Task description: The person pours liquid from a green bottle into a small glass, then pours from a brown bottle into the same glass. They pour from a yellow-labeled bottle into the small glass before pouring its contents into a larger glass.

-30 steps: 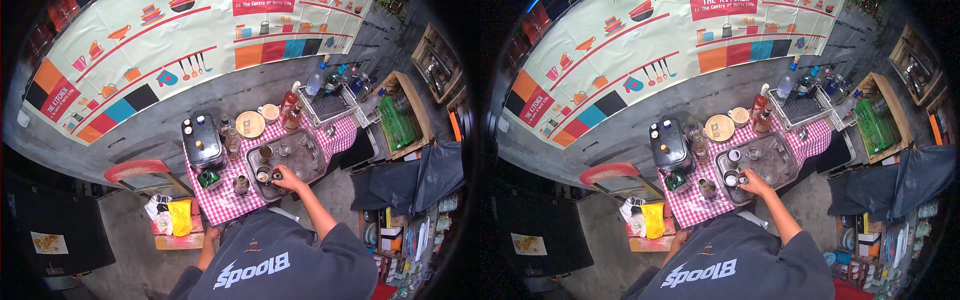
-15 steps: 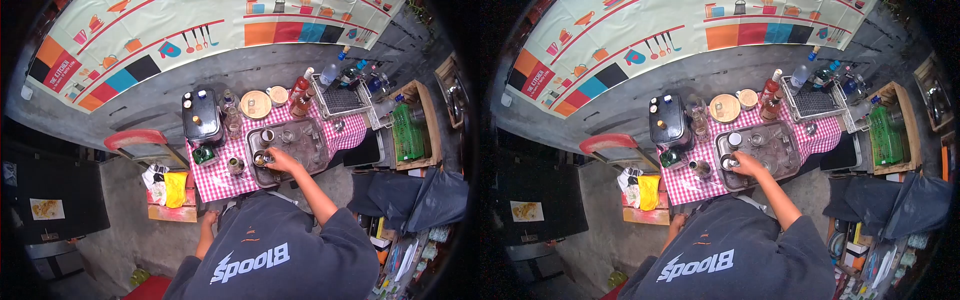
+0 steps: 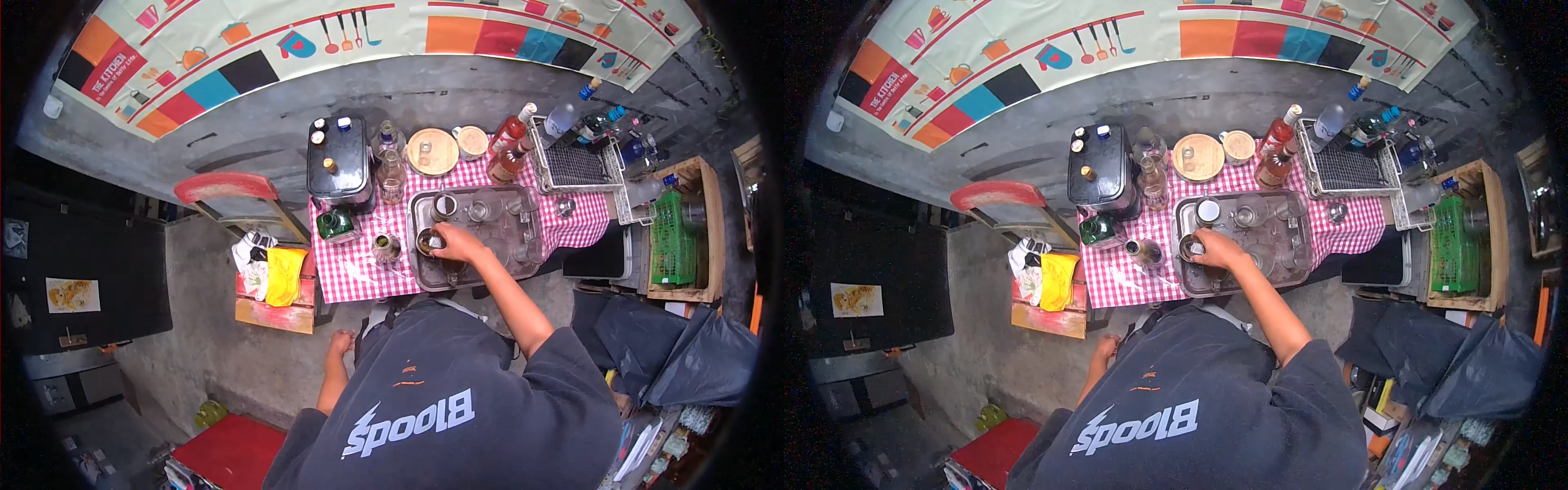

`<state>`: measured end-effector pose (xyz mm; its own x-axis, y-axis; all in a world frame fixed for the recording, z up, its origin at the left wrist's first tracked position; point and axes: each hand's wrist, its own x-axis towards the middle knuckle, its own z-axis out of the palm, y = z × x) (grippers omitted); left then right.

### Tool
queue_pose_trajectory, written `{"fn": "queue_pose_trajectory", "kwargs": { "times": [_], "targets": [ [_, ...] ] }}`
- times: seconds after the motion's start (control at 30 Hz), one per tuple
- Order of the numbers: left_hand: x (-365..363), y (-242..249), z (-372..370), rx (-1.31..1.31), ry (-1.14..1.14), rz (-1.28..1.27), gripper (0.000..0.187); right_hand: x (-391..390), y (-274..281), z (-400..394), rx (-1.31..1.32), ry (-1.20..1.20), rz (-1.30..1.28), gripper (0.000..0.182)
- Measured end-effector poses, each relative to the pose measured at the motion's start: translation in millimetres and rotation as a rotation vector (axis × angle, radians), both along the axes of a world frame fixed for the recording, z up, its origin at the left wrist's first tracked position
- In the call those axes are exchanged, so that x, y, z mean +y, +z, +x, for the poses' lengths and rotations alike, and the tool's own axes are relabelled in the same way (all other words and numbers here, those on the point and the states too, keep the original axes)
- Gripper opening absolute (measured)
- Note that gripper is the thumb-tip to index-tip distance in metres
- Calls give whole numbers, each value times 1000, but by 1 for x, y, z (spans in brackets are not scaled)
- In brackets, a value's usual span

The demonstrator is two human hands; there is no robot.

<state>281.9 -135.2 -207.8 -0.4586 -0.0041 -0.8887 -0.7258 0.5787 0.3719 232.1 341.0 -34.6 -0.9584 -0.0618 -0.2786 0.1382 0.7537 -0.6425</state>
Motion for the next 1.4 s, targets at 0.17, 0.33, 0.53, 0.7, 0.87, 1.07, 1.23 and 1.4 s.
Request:
{"fn": "queue_pose_trajectory", "kwargs": {
  "times": [0.17,0.33,0.53,0.7,0.87,1.07,1.23,1.4],
  "targets": [
    [-2,-3,2,-22,-31,7,27,1,-3,-4,-35,1,16,55],
    [2,4,-6,10,-35,-36,29,-3,5,-6,-29,-25,33,60],
    [-14,-16,-27,32,-145,-13,35,-8,5,-5,41,-53,141,59],
    [-23,-32,-51,59,-185,-30,40,-16,15,-4,44,-154,135,60],
    [-27,-35,-80,114,-322,-33,46,-25,20,8,87,-301,79,65],
    [-36,-66,-115,129,-519,-33,41,-36,9,19,125,-375,34,62],
    [-43,-76,-144,-67,-344,7,31,-46,8,11,249,-463,-96,60],
    [-49,-61,-147,-12,-529,-116,41,-36,-14,12,108,-473,-33,63]
  ]
}}
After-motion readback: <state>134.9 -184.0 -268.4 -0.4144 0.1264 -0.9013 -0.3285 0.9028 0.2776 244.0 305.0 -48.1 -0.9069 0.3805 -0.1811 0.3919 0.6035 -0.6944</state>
